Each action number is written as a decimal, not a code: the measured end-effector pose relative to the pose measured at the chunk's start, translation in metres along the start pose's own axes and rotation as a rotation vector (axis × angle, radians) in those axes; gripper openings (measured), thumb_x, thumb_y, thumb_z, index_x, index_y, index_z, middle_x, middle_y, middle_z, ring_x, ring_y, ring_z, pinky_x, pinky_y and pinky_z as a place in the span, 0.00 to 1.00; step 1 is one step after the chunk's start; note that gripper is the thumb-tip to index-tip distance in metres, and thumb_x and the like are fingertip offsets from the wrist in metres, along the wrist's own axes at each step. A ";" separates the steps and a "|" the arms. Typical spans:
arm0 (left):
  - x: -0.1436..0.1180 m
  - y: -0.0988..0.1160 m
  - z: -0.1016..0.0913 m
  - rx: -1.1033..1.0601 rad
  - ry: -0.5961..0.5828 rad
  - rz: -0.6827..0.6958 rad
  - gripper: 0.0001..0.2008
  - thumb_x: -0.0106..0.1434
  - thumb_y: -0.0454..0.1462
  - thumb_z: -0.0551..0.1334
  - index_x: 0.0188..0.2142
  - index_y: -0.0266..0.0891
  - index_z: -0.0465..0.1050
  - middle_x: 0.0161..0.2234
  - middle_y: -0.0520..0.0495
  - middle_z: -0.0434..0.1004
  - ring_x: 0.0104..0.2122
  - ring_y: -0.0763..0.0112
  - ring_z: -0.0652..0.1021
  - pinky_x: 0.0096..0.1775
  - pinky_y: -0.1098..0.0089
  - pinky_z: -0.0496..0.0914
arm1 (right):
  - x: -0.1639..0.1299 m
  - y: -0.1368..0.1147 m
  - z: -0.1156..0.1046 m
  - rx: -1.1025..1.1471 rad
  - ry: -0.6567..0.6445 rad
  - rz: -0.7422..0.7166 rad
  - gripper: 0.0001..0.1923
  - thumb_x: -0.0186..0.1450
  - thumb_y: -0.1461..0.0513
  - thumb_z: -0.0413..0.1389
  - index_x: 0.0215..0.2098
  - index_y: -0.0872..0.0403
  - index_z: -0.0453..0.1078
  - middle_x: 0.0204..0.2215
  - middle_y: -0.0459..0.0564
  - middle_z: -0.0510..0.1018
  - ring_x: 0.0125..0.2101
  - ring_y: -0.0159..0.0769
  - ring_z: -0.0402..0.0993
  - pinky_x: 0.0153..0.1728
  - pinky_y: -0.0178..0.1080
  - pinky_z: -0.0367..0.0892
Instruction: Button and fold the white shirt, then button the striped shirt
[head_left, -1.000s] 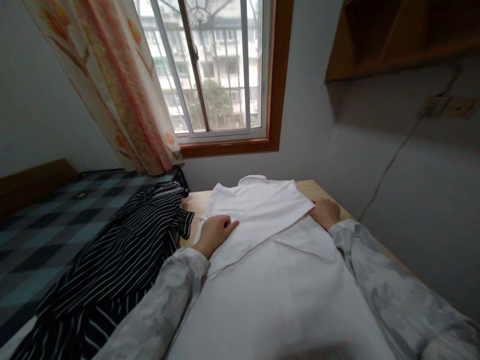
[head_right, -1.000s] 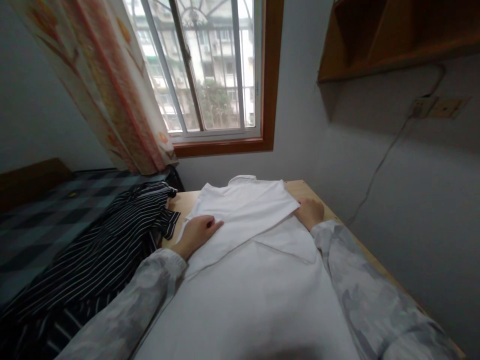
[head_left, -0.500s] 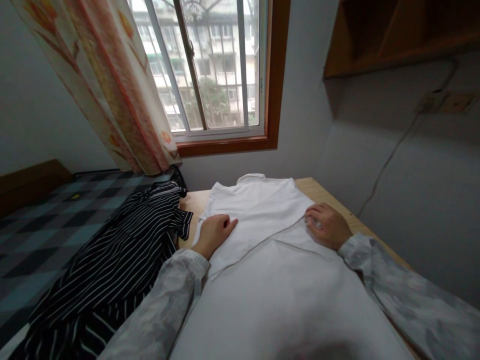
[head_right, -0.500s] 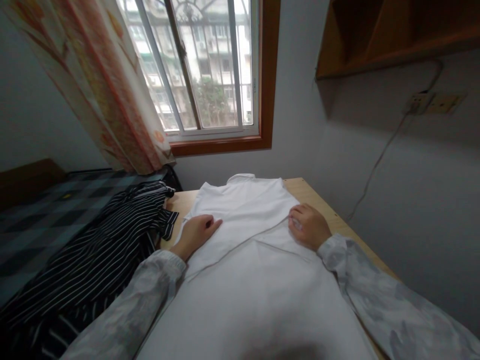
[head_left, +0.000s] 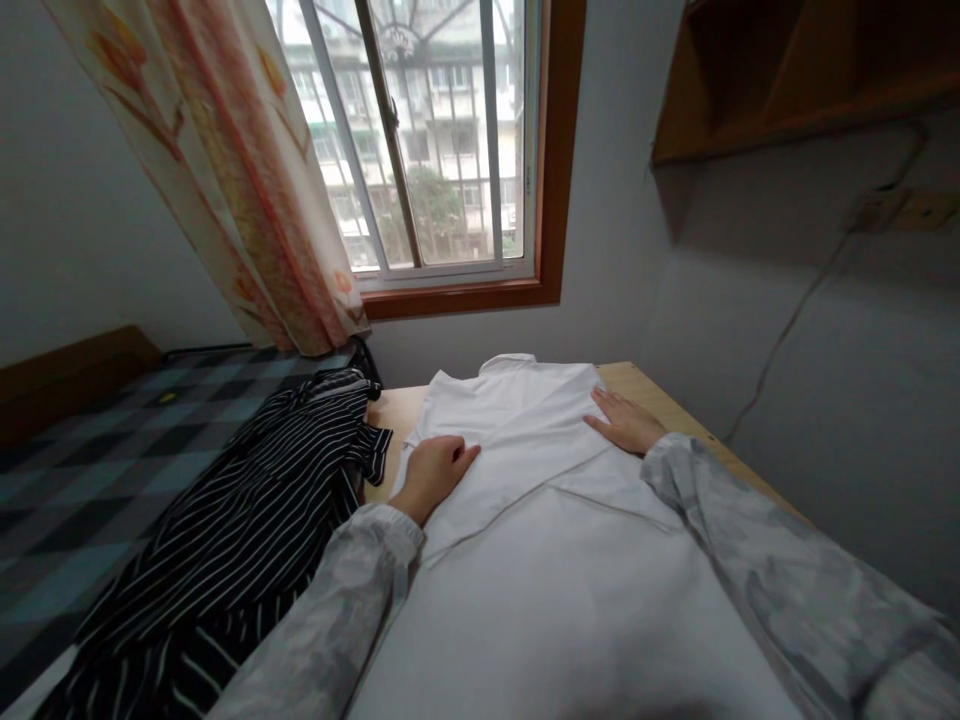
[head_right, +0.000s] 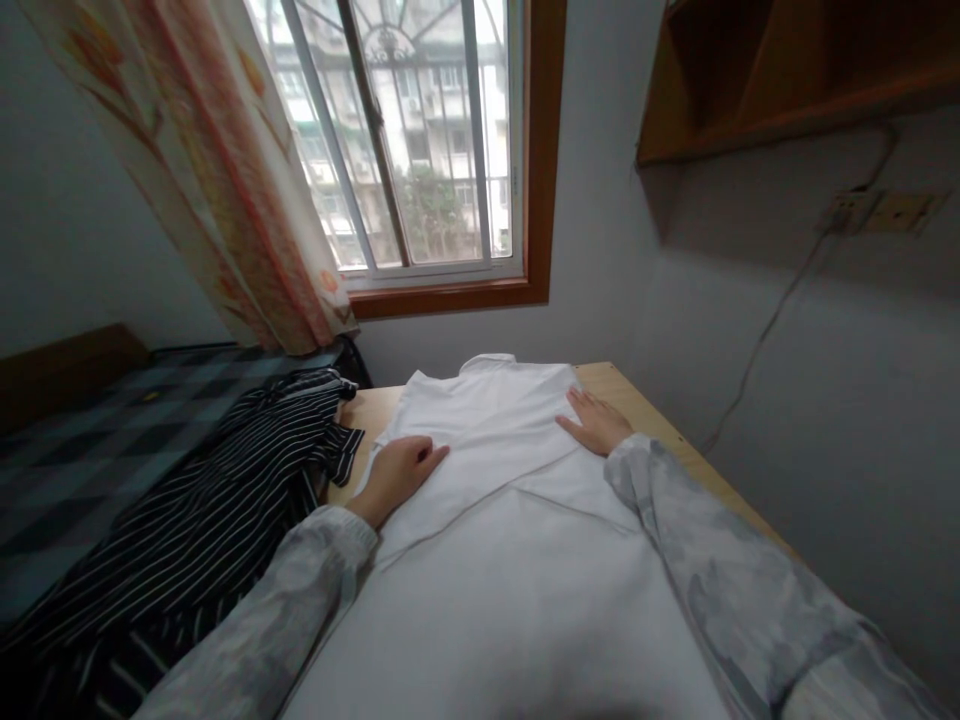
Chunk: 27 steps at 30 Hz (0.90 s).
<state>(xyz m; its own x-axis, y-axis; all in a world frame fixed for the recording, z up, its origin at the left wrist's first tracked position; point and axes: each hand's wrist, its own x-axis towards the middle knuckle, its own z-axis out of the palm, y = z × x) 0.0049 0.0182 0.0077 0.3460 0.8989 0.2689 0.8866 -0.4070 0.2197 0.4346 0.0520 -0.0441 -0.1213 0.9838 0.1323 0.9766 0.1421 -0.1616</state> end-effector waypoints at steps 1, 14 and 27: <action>0.000 0.000 0.000 0.005 0.000 -0.003 0.23 0.76 0.51 0.59 0.27 0.42 0.74 0.30 0.45 0.80 0.31 0.62 0.74 0.34 0.63 0.53 | 0.003 0.004 0.000 0.005 0.012 0.021 0.41 0.78 0.42 0.43 0.78 0.59 0.58 0.78 0.63 0.57 0.77 0.54 0.54 0.77 0.52 0.50; 0.000 0.002 -0.001 0.001 -0.022 -0.027 0.23 0.76 0.51 0.59 0.29 0.42 0.77 0.31 0.44 0.81 0.32 0.61 0.75 0.35 0.64 0.53 | 0.057 0.035 -0.029 0.401 0.128 0.421 0.18 0.67 0.50 0.62 0.30 0.55 0.80 0.27 0.52 0.82 0.32 0.41 0.79 0.30 0.35 0.67; 0.000 0.001 0.002 -0.031 0.003 -0.010 0.24 0.76 0.51 0.60 0.27 0.41 0.74 0.28 0.45 0.79 0.31 0.62 0.74 0.35 0.64 0.52 | 0.041 0.034 -0.025 0.177 0.105 0.294 0.08 0.64 0.58 0.64 0.30 0.53 0.78 0.32 0.52 0.84 0.32 0.39 0.76 0.32 0.35 0.62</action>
<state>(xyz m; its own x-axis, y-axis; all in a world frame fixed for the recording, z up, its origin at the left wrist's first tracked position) 0.0058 0.0181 0.0063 0.3360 0.9026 0.2692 0.8800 -0.4027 0.2518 0.4671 0.0943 -0.0195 0.1883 0.9700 0.1536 0.9198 -0.1194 -0.3737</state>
